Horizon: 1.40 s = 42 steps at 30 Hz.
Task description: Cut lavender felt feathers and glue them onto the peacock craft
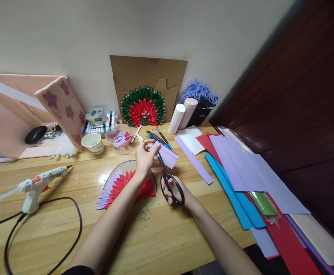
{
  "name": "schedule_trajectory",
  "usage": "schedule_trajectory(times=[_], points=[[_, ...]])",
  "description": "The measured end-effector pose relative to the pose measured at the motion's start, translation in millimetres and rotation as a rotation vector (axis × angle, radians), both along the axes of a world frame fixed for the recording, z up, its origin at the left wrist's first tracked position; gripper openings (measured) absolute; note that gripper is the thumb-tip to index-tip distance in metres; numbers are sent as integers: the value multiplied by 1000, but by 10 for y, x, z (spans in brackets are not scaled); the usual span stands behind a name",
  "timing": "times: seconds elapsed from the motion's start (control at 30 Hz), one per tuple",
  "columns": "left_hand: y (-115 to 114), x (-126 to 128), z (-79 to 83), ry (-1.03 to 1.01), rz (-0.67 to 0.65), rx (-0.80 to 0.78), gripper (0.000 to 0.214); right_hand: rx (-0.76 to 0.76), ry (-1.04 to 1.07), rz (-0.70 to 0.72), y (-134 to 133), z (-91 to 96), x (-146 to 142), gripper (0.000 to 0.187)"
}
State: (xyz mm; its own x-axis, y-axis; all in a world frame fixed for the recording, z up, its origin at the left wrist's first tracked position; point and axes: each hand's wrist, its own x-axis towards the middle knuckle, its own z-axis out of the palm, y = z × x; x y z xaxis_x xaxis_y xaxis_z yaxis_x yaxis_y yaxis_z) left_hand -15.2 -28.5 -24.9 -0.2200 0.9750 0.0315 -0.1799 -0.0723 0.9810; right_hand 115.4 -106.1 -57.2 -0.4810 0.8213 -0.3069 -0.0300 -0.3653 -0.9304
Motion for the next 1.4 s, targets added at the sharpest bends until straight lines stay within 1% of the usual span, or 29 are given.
schedule_trajectory(times=[0.1,0.2,0.3,0.4,0.5,0.6,0.8,0.9,1.1,1.23,1.33,1.4], points=[[18,6,4,-33,-20,-30,40,-6,26,-16,5,-23,-4,69],[18,40,38,-58,-31,-96,38,-33,90,-57,28,-92,-3,69],[-11,79,89,-34,-99,-158,34,-9,117,-107,49,-156,13,69],[-45,95,127,4,-158,-176,30,8,118,-124,53,-178,29,69],[-61,85,144,30,-153,-149,30,3,140,-105,54,-176,27,70],[-62,69,150,74,-179,-141,28,-30,183,-54,63,-165,12,75],[-60,61,148,133,-248,-178,25,-15,219,-30,63,-83,22,78],[-60,54,155,122,-268,-214,24,-35,216,-28,66,-97,41,76],[-38,29,168,103,-277,-252,24,-129,264,-39,116,-216,54,66],[-25,4,173,56,-258,-264,27,-135,258,-48,131,-188,52,59],[-27,-9,184,6,-242,-270,31,-126,252,-65,108,-150,37,61],[-31,-11,188,-10,-238,-270,32,-93,239,-77,83,-128,25,67]])
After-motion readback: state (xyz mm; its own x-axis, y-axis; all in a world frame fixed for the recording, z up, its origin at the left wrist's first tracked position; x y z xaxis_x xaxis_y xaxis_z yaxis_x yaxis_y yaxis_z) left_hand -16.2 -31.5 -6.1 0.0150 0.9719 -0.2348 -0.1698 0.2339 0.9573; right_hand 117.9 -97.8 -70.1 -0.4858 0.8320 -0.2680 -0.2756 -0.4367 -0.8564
